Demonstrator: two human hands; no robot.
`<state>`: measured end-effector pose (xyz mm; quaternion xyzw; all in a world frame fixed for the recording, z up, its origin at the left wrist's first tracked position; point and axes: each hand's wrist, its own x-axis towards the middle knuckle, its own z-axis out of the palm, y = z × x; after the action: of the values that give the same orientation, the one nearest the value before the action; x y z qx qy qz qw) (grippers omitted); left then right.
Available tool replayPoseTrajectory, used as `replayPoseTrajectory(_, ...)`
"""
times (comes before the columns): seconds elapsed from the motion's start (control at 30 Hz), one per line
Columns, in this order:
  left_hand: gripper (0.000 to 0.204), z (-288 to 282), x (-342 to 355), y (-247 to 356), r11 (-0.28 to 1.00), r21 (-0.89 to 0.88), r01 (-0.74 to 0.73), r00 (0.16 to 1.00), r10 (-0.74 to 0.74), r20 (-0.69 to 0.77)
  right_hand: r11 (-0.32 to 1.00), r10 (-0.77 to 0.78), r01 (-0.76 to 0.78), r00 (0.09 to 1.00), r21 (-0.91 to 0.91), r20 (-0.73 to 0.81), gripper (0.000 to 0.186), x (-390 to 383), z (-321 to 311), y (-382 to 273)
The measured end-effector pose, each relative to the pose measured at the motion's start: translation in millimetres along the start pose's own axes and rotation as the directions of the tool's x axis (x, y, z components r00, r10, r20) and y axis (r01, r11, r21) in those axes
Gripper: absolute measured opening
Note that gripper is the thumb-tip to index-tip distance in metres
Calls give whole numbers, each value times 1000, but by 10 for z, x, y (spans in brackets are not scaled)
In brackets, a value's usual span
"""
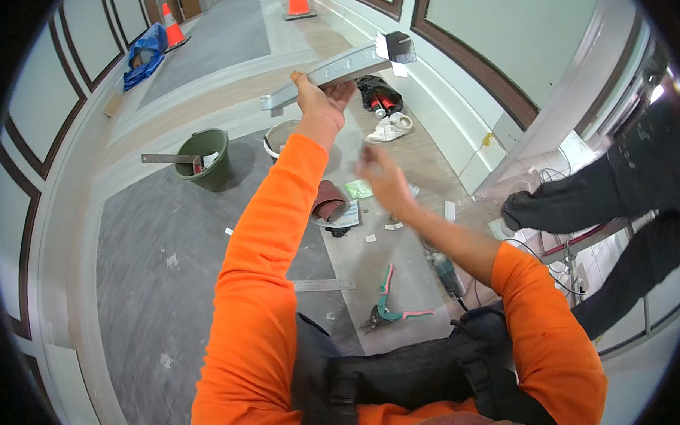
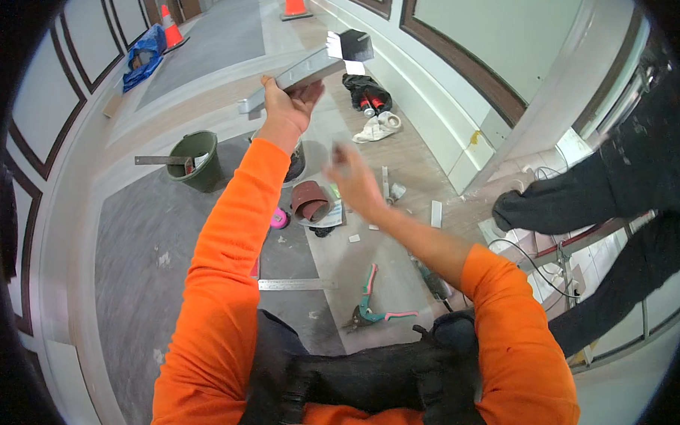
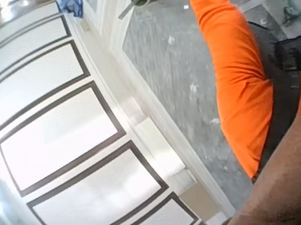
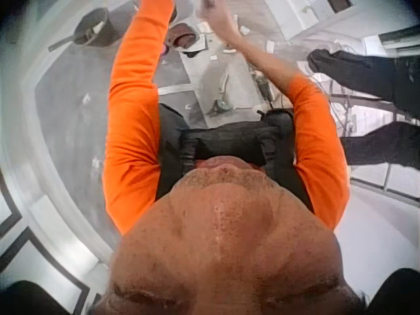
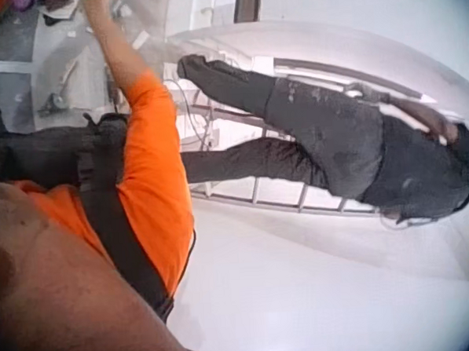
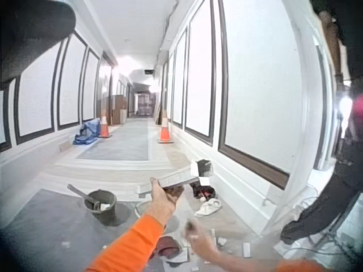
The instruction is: The person uses shears to cut a metal trim piece and then uses an angle grinder to smooth or cut the same piece while it is held against the floor.
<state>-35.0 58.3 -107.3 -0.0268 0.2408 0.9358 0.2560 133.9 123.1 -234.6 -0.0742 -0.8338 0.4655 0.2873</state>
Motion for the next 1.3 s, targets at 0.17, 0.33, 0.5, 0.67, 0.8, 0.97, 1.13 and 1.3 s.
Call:
replayPoseTrajectory(0.17, 79, 39, -187, -301, 958, 279, 59, 976, -114, 184, 968, -60, 111, 973, 223, -224, 58, 832, -503, -1051)
replayPoseTrajectory(0.33, 86, 156, -562, -575, 751, 601, 275, 853, -479, 208, 966, -71, 155, 930, 207, -362, 57, 945, -917, -858)
replayPoseTrajectory(0.5, 66, 347, -891, -209, 21, 978, -209, 731, -661, 171, 984, 7, -47, 973, -171, -229, 52, 920, -1467, -883)
replayPoseTrajectory(0.67, 65, 316, -821, -214, -126, 708, -695, 718, -181, 672, 969, -4, -41, 983, -242, -182, 63, 896, -1496, -959)
replayPoseTrajectory(0.8, 66, 319, -874, -393, -116, 688, -716, 697, -167, 697, 977, -15, -18, 988, -211, -155, 60, 905, -1439, -1021)
replayPoseTrajectory(0.97, 53, 326, -875, -319, -154, 675, -722, 692, -129, 710, 987, 5, -29, 989, -158, -146, 55, 897, -1381, -1105)
replayPoseTrajectory(1.13, 43, 371, -949, -295, -106, 682, -724, 689, -159, 707, 982, -10, -20, 987, -186, -158, 55, 866, -1394, -1171)
replayPoseTrajectory(1.3, 38, 293, -858, -295, 39, 716, -697, 699, -189, 690, 984, -17, -12, 987, -179, -162, 60, 875, -1347, -1121)
